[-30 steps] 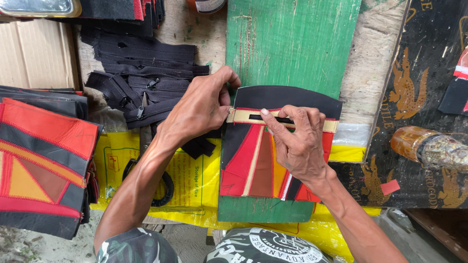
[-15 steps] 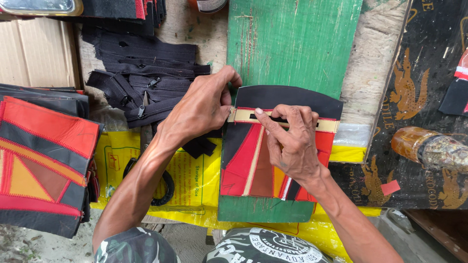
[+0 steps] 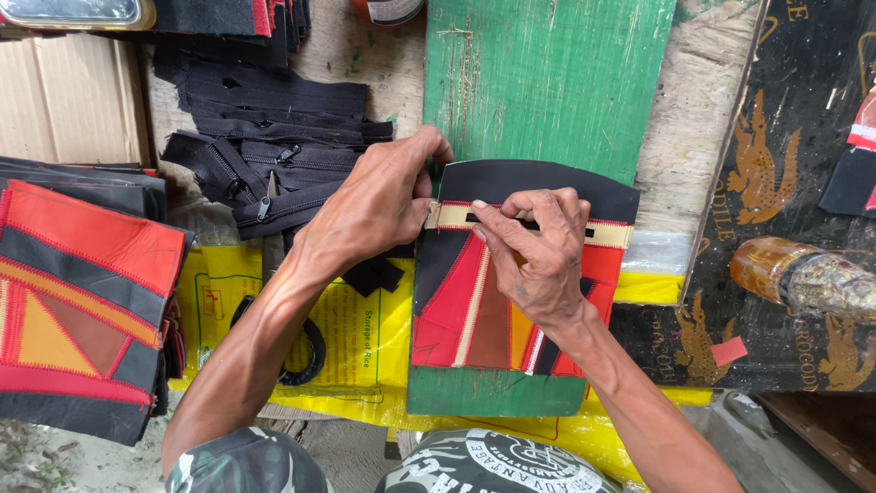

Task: The person attaches zippers to colorful patchwork fabric pouch pieces at a workbench. They fold the top edge of each fabric panel over a zipper tape, align and press the fold by hand, then set the finished piece aside and pick up the next panel and zipper.

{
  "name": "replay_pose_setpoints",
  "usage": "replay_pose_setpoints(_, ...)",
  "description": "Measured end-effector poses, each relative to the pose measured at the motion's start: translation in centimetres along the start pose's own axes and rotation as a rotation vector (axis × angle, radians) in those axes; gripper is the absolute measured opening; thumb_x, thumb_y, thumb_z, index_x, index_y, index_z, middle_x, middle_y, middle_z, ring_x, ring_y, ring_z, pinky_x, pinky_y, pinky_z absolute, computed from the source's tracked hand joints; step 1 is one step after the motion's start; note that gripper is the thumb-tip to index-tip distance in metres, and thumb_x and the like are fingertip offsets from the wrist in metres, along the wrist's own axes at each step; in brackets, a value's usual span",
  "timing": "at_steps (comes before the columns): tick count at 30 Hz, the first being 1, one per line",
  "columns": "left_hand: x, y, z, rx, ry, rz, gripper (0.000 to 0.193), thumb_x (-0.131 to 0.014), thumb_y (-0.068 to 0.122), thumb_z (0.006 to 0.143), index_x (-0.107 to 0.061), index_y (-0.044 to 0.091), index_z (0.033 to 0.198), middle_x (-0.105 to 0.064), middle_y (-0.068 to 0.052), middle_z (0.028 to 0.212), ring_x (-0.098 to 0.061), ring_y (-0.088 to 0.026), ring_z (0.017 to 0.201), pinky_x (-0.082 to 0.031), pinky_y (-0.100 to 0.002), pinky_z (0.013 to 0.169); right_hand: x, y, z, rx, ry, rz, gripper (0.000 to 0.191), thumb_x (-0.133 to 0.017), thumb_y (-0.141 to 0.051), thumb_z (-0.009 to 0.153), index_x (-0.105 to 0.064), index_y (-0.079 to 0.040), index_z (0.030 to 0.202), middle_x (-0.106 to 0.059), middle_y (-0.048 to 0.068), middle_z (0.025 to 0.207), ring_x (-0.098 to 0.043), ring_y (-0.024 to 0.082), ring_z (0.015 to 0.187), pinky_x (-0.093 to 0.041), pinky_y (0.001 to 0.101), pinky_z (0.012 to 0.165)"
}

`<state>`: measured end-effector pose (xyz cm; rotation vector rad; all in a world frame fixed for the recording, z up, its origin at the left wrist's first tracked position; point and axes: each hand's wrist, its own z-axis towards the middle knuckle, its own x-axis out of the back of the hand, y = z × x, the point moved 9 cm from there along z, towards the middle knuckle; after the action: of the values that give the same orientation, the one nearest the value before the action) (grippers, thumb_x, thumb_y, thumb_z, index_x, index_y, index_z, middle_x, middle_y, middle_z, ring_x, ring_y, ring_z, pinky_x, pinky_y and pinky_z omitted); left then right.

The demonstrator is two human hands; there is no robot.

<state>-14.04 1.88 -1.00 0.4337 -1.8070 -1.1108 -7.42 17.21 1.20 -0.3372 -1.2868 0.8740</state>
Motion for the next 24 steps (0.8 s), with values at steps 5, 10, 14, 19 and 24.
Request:
replay_pose_setpoints(5,0.0,0.3,-0.1,-0.058,0.021,0.053,0.04,-0.065,-0.009,0.077,-0.052,0.0,0.114,-0.06,-0.016,0.073,-0.062,-0.036,0.068,-0.048,-0.048,0.063,-0.1,0.1,-0.1,0.019,-0.011,-0.024,0.033,-0.087,-0.01,0.086,-0.079,-0.019,0.117,-0.059,-0.001,0.098,-0.049,0.02,0.093,-0.033,0.0379,0.083)
replay_pose_setpoints(10,-0.1,0.9,-0.5,-0.093,0.042,0.077,0.039,-0.063,-0.008,0.079,-0.05,-0.001,0.115,-0.059,-0.018,0.075,-0.06,-0.04,0.071,-0.047,-0.05,0.065,-0.4,0.1,-0.2,0.038,-0.028,-0.069,0.036,-0.085,-0.01,0.088,-0.078,-0.019,0.122,-0.055,0.003,0.098,-0.047,0.022,0.093,-0.031,0.0395,0.082)
replay_pose_setpoints(14,0.7,2.2,-1.5,-0.114,0.082,0.091,0.043,-0.067,-0.004,0.084,-0.053,-0.001,0.125,-0.066,-0.019,0.09,-0.065,-0.039,0.082,-0.05,-0.048,0.07,-0.5,0.1,-0.2,0.046,-0.043,-0.083,0.036,-0.083,-0.011,0.089,-0.078,-0.021,0.124,-0.053,0.004,0.098,-0.046,0.023,0.092,-0.03,0.0397,0.081)
replay_pose_setpoints(19,0.2,0.5,-2.7,0.245,0.096,-0.118,0.043,-0.067,0.011,0.093,-0.054,0.002,0.134,-0.067,-0.014,0.078,-0.069,-0.027,0.067,-0.053,-0.04,0.064,-0.5,0.2,-0.3,0.041,-0.049,-0.078,0.035,-0.083,-0.012,0.09,-0.078,-0.022,0.123,-0.052,0.003,0.097,-0.045,0.023,0.092,-0.03,0.0396,0.081)
replay_pose_setpoints(24,-0.7,0.0,-2.6,0.339,0.188,-0.042,0.048,-0.079,0.011,0.083,-0.053,0.002,0.121,-0.064,-0.014,0.069,-0.067,-0.03,0.062,-0.049,-0.043,0.06,-0.4,0.1,-0.3,0.041,-0.066,-0.086,0.032,-0.082,-0.014,0.091,-0.078,-0.022,0.122,-0.052,0.004,0.097,-0.045,0.023,0.092,-0.03,0.04,0.08)
